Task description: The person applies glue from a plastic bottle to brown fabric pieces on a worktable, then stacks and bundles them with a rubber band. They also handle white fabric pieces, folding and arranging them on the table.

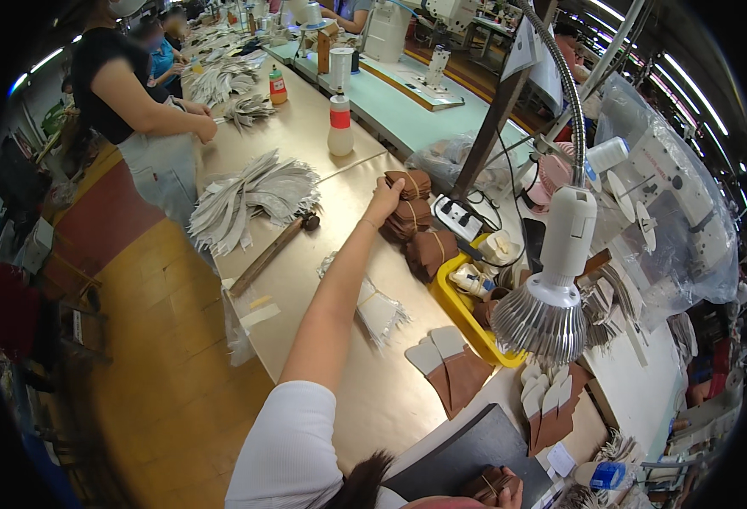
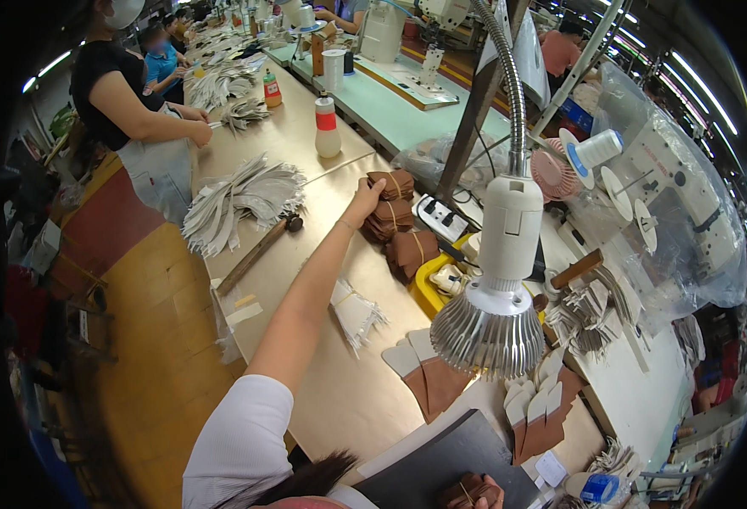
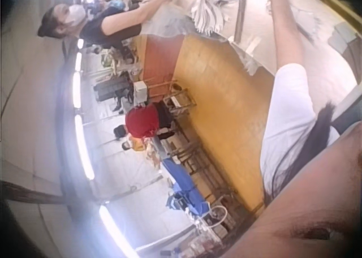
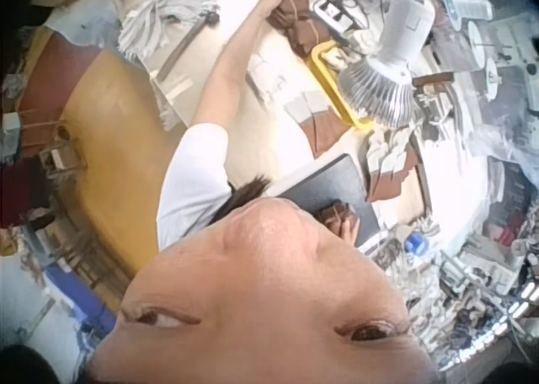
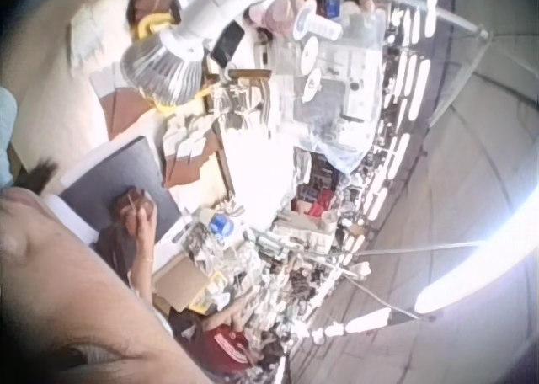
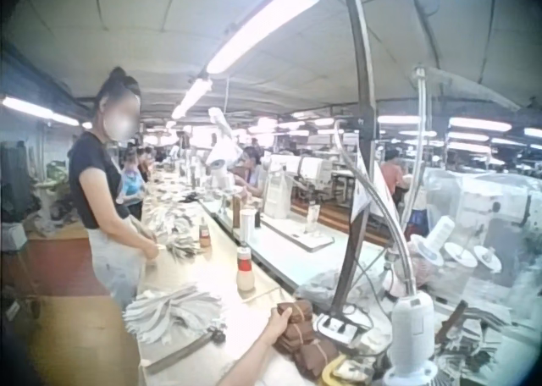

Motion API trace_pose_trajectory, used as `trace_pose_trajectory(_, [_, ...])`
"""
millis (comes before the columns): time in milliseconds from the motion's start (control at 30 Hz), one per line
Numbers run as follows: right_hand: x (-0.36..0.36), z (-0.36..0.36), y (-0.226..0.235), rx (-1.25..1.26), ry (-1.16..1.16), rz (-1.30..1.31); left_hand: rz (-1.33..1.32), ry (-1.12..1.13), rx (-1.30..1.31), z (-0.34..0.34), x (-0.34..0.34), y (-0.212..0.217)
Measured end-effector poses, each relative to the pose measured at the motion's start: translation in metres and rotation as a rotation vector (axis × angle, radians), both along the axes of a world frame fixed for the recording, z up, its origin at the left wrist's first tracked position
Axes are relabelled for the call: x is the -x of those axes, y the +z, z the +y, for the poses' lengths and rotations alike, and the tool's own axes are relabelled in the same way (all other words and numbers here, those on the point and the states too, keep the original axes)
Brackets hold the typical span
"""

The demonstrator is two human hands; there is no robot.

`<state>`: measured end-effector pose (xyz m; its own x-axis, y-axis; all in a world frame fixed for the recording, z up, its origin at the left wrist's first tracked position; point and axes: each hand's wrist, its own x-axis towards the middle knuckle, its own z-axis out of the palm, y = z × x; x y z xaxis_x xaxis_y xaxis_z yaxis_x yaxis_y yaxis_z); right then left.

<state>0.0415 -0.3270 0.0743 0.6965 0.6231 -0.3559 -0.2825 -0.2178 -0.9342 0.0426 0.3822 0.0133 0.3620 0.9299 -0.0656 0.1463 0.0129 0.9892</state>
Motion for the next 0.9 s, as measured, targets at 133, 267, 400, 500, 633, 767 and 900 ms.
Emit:
trace_pose_trajectory(133, [0.003, -0.003, 0.007, 0.023, 0.028, -0.002, 0.063, -0.046, 0.005, -0.025, 0.01, 0.01])
trace_pose_trajectory(267, [0.004, 0.009, 0.008, 0.028, 0.008, 0.031, 0.005, -0.027, -0.059, -0.036, 0.034, 0.009])
trace_pose_trajectory(400, [0.009, 0.014, 0.008, 0.04, -0.004, 0.05, 0.135, 0.086, -0.265, -0.049, 0.034, 0.009])
trace_pose_trajectory(500, [0.008, 0.018, 0.012, 0.049, -0.001, 0.056, 0.118, 0.046, -0.162, -0.041, 0.043, 0.013])
trace_pose_trajectory(633, [0.007, 0.018, 0.013, 0.053, -0.003, 0.06, 0.082, -0.057, -0.079, -0.036, 0.053, 0.02])
trace_pose_trajectory(767, [0.008, 0.017, 0.015, 0.065, -0.023, 0.063, 0.009, -0.188, 0.044, -0.035, 0.06, 0.031])
trace_pose_trajectory(900, [0.007, 0.015, 0.018, 0.072, -0.014, 0.069, 0.158, -0.187, 0.064, -0.022, 0.064, 0.026])
